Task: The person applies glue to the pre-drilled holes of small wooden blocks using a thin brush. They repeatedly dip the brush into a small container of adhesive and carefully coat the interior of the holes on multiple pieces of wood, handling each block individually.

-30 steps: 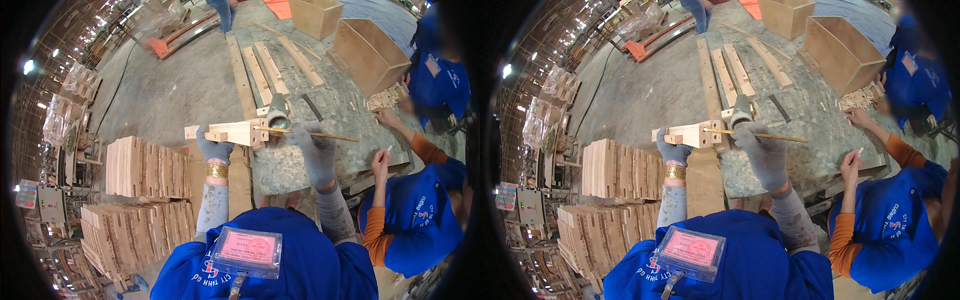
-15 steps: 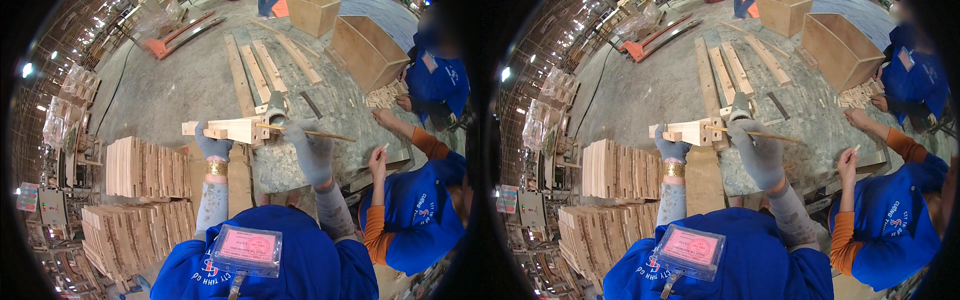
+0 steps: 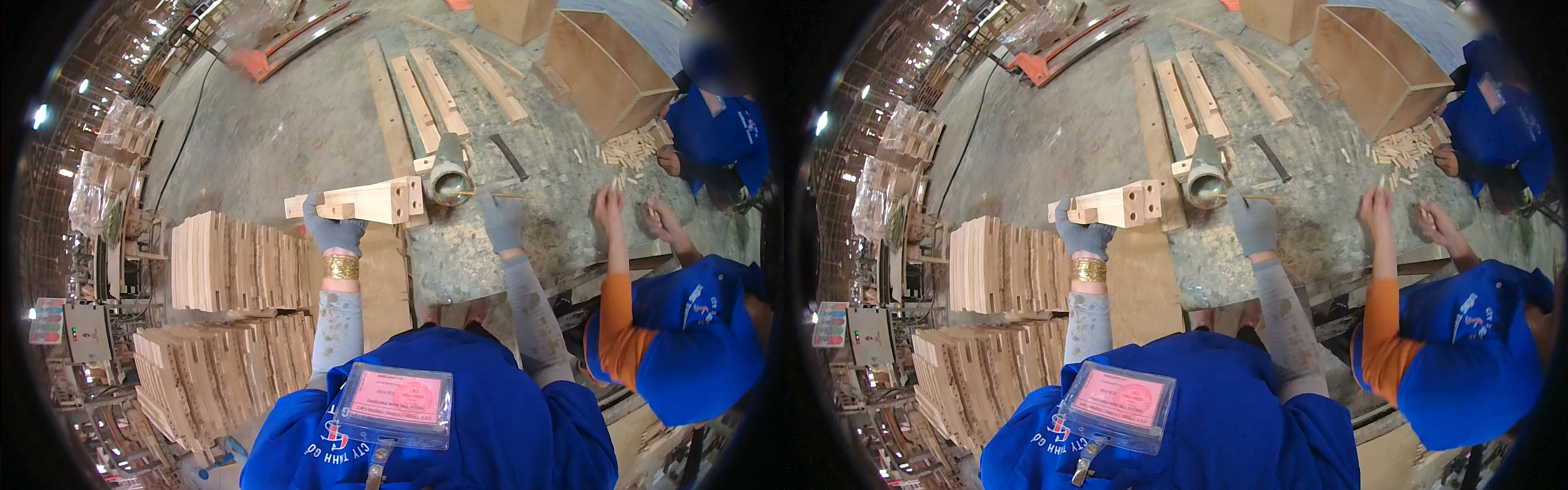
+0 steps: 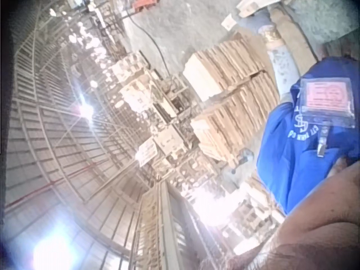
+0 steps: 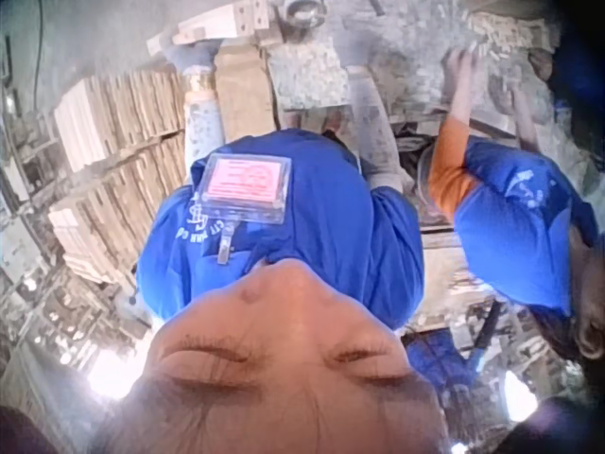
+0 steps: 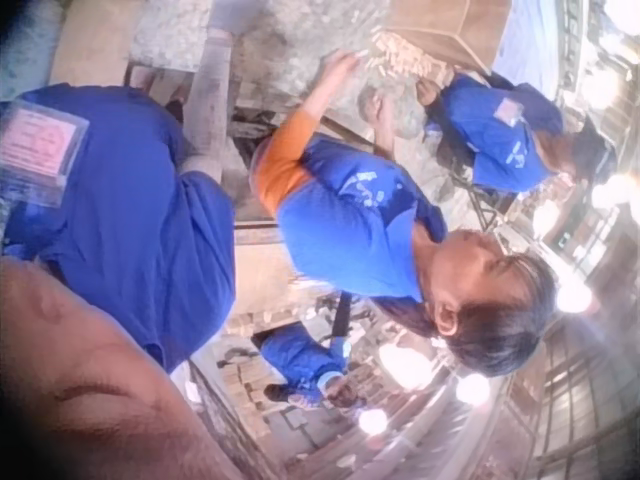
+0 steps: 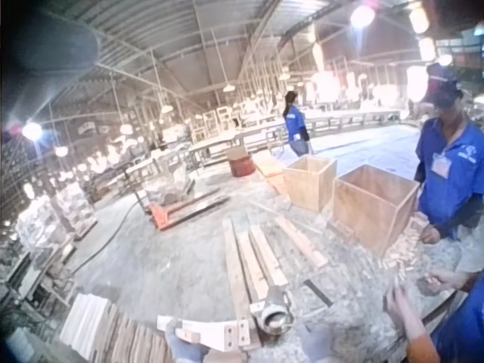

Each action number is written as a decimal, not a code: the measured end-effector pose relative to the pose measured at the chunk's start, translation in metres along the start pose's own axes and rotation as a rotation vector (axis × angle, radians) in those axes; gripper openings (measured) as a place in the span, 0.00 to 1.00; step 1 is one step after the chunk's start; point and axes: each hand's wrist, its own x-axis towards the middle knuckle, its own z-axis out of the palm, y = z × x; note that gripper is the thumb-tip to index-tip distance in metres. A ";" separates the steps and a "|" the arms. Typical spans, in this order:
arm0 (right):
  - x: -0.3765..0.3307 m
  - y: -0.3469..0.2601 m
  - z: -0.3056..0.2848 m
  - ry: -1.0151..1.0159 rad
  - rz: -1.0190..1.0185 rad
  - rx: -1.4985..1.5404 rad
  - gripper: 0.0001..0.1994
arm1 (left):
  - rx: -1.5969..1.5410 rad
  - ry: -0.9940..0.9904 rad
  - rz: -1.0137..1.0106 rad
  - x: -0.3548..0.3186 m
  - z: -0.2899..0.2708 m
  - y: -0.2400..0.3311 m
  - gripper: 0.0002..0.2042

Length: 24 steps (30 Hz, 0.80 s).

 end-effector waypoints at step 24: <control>-0.002 0.025 0.024 0.020 0.430 0.691 0.13 | 0.044 0.066 0.077 -0.007 -0.001 0.005 0.32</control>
